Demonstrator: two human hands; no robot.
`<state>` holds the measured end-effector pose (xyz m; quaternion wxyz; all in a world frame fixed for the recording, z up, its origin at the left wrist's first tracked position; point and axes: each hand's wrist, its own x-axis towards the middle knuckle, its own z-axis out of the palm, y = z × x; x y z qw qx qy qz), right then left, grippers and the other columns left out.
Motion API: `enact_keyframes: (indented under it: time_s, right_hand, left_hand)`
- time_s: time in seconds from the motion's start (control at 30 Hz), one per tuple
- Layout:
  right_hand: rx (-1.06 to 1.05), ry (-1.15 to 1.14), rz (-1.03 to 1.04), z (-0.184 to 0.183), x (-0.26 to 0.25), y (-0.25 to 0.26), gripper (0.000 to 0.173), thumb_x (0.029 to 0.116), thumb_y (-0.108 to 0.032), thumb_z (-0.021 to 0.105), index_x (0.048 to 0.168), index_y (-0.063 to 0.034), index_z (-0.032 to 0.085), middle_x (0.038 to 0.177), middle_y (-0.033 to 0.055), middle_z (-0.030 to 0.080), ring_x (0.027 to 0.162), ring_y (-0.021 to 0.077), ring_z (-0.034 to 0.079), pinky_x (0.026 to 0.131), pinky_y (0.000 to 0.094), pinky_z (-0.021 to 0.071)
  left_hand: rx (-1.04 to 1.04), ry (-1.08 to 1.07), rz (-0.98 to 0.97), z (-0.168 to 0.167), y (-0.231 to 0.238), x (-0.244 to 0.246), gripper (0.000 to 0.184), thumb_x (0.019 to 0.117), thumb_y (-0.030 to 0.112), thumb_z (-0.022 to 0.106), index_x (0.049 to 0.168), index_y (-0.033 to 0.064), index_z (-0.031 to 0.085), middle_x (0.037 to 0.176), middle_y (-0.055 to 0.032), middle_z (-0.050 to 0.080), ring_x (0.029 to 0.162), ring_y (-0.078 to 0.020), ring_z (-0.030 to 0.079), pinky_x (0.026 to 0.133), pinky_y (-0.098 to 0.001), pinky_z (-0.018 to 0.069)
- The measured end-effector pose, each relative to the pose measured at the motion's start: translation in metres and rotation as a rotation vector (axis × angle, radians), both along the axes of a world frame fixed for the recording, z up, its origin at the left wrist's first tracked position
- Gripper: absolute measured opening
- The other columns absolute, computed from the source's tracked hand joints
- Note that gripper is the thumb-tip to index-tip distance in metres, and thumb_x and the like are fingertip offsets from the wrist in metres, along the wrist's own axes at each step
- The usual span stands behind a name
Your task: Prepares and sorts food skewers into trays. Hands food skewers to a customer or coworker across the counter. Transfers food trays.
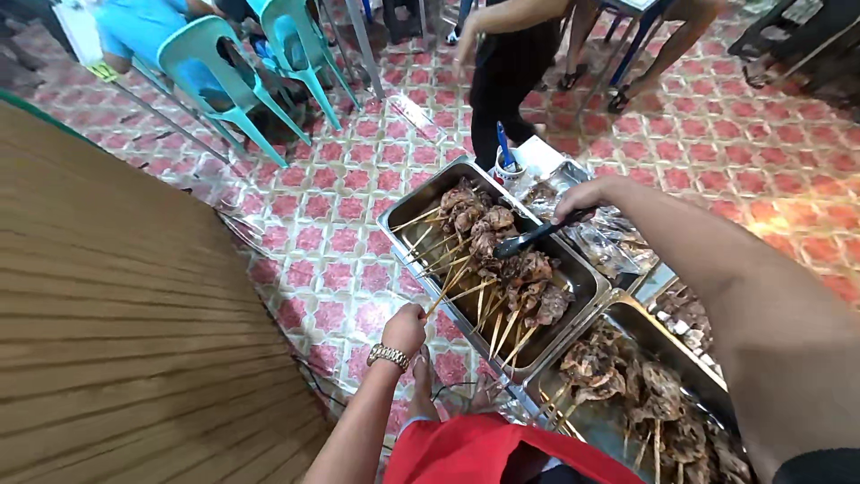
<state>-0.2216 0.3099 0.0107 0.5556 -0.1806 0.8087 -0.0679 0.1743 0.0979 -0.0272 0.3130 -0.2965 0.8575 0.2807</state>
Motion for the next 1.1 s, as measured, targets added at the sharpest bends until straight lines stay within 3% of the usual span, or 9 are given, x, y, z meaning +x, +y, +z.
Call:
enact_keyframes:
  time_s: [0.17,0.27,0.43,0.57,0.63,0.73,0.77,0.9,1.1]
  right_hand:
    - [-0.105,-0.058,0.008,-0.05,0.016,0.002,0.027,0.1011,-0.029,0.062,0.098,-0.0035,0.07,0.068,0.004,0.057,0.049,0.0079,0.042,0.047,0.0244,0.0363]
    - [-0.238,-0.064,0.02,-0.066,0.026,0.027,0.027,0.1025,-0.027,0.062,0.107,-0.002,0.072,0.08,0.0079,0.065,0.058,0.0103,0.05,0.054,0.0273,0.0418]
    - [-0.435,-0.053,-0.234,-0.064,0.085,0.064,0.021,0.1041,-0.012,0.057,0.115,0.0043,0.066,0.079,0.0044,0.061,0.06,0.0064,0.049,0.057,0.0233,0.0441]
    - [-0.569,-0.019,-0.328,-0.058,0.12,0.072,0.023,0.1033,-0.012,0.059,0.118,0.0036,0.065,0.081,0.0016,0.062,0.061,0.0043,0.053,0.06,0.0212,0.0471]
    - [-0.557,0.128,-0.215,-0.039,0.132,0.073,0.029,0.1031,-0.02,0.061,0.122,0.0008,0.067,0.092,0.0074,0.065,0.072,0.0099,0.056,0.07,0.0293,0.0502]
    - [-0.594,0.247,-0.019,-0.005,0.149,0.045,0.038,0.1028,-0.024,0.059,0.13,0.0027,0.065,0.116,0.0244,0.068,0.099,0.0306,0.066,0.092,0.0536,0.0513]
    - [-0.644,0.239,0.028,0.005,0.159,0.025,0.038,0.1033,-0.021,0.057,0.13,0.0058,0.062,0.111,0.0242,0.068,0.092,0.0272,0.065,0.087,0.0508,0.0518]
    - [-0.764,0.151,0.043,0.072,0.239,-0.048,0.029,0.1023,-0.015,0.053,0.119,0.0066,0.06,0.08,-0.0023,0.058,0.059,-0.0016,0.052,0.059,0.0183,0.0476]
    - [-0.949,-0.092,0.194,0.113,0.368,-0.171,0.025,0.1049,-0.02,0.046,0.105,-0.0026,0.063,0.07,-0.0059,0.057,0.054,0.0014,0.05,0.053,0.0199,0.0453]
  left_hand:
    - [0.013,0.011,0.016,-0.009,-0.003,0.002,0.028,0.1047,0.015,0.051,0.126,0.0025,0.064,0.133,-0.018,0.061,0.125,-0.0327,0.06,0.106,-0.0522,0.0472]
    - [0.023,0.025,0.016,-0.009,-0.006,0.004,0.028,0.1048,0.015,0.051,0.126,0.0015,0.064,0.134,-0.0186,0.061,0.126,-0.0333,0.059,0.107,-0.0527,0.0463]
    - [0.04,0.142,0.073,0.0,-0.006,0.01,0.027,0.1056,0.014,0.051,0.125,0.0011,0.065,0.134,-0.0182,0.061,0.125,-0.0316,0.06,0.108,-0.05,0.0458]
    - [0.033,0.332,0.186,0.021,-0.004,0.027,0.027,0.1059,0.013,0.051,0.125,-0.0011,0.065,0.129,-0.0194,0.063,0.116,-0.0294,0.063,0.104,-0.0452,0.0485]
    - [0.053,0.418,0.266,0.036,-0.002,0.046,0.027,0.1058,0.014,0.053,0.125,-0.0016,0.064,0.128,-0.0195,0.063,0.113,-0.0282,0.064,0.102,-0.0437,0.05]
    - [0.105,0.522,0.432,0.058,0.001,0.107,0.028,0.1048,0.011,0.053,0.125,-0.0043,0.064,0.128,-0.0208,0.064,0.116,-0.0272,0.064,0.105,-0.0411,0.0496]
    - [0.094,0.545,0.492,0.062,0.001,0.135,0.028,0.1046,0.011,0.053,0.125,-0.0047,0.064,0.128,-0.0212,0.064,0.116,-0.0277,0.064,0.105,-0.0415,0.0496]
    - [0.0,0.57,0.749,0.08,0.008,0.246,0.027,0.1045,0.014,0.054,0.122,-0.0044,0.065,0.125,-0.0216,0.064,0.113,-0.0296,0.064,0.102,-0.0446,0.0494]
    - [-0.174,0.648,1.127,0.11,0.01,0.401,0.028,0.1032,0.014,0.057,0.123,-0.0038,0.065,0.123,-0.0201,0.066,0.115,-0.0281,0.064,0.104,-0.0461,0.049]
